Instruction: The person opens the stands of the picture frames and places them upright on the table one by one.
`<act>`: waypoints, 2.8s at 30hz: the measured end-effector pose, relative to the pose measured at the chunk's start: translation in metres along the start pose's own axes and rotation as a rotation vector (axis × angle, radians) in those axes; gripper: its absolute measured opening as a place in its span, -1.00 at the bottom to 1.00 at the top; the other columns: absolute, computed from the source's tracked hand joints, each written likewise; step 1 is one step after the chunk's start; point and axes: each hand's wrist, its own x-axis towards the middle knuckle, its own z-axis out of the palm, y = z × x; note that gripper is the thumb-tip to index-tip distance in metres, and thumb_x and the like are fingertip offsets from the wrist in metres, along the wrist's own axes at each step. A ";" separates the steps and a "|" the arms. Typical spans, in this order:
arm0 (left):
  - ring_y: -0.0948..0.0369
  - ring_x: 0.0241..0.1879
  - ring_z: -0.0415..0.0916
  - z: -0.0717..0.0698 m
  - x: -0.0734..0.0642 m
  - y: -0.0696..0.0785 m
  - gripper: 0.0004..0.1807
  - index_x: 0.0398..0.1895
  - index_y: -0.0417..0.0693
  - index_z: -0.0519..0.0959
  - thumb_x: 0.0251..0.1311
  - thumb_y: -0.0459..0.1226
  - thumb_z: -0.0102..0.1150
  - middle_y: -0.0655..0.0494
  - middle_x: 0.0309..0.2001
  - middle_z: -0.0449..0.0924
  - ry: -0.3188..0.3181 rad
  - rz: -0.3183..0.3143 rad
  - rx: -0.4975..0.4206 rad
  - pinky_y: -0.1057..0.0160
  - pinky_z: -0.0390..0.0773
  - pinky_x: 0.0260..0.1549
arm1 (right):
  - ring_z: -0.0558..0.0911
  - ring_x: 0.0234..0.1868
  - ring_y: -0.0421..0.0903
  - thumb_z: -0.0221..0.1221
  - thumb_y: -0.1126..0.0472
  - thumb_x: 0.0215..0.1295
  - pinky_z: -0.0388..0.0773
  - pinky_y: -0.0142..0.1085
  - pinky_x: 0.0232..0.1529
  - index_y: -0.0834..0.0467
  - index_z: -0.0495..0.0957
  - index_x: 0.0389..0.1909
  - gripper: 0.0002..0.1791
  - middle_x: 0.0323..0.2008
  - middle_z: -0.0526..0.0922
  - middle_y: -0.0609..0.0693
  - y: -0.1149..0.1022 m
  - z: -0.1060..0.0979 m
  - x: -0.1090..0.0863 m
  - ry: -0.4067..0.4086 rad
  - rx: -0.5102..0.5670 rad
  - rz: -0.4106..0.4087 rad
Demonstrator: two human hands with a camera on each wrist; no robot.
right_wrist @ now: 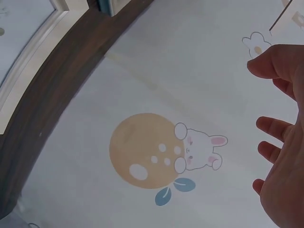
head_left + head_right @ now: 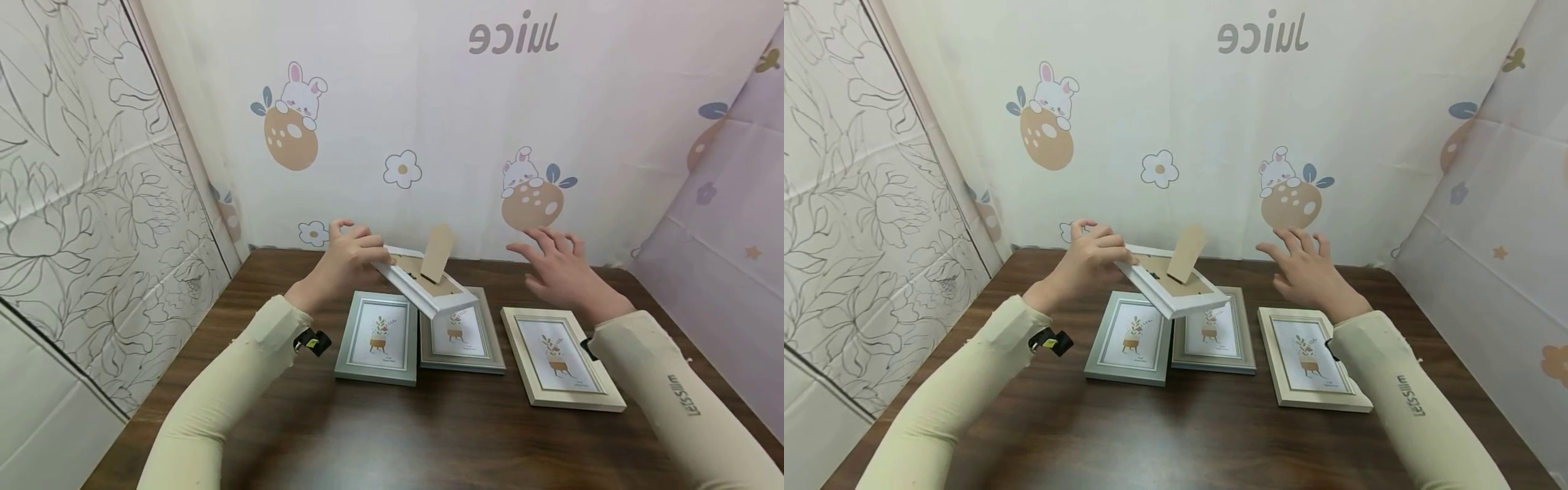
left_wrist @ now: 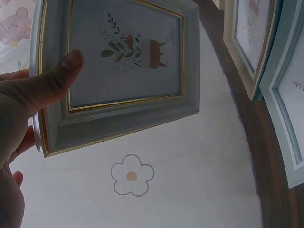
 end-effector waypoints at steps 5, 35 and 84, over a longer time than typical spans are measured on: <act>0.14 -0.32 0.44 -0.004 0.007 -0.002 -0.68 -0.47 0.06 0.65 -0.29 -0.33 0.64 0.22 -0.42 0.59 0.005 -0.017 0.012 -0.26 0.14 0.05 | 0.08 0.35 0.35 0.17 0.28 0.19 -0.10 0.33 0.14 0.07 0.36 0.30 -0.40 0.37 0.16 0.30 -0.002 -0.001 0.000 0.017 0.006 -0.010; 0.12 -0.31 0.43 -0.010 0.021 -0.013 -0.69 -0.27 -0.03 0.74 -0.12 -0.15 0.57 0.18 -0.37 0.59 -0.042 -0.128 0.156 -0.24 0.11 0.11 | 0.12 0.34 0.27 0.26 0.11 0.25 -0.05 0.31 0.14 0.13 0.32 0.33 -0.36 0.35 0.23 0.25 -0.041 0.019 -0.022 0.086 0.050 -0.154; 0.08 -0.31 0.33 0.020 0.022 -0.021 -0.71 -0.17 -0.11 0.73 0.21 -0.10 0.32 0.12 -0.33 0.53 0.066 -0.228 0.134 -0.27 0.05 0.07 | 0.23 0.30 0.25 -0.30 -0.24 0.52 0.02 0.25 0.19 0.39 0.44 0.14 -0.25 0.23 0.38 0.31 -0.117 0.056 0.009 0.230 0.005 -0.158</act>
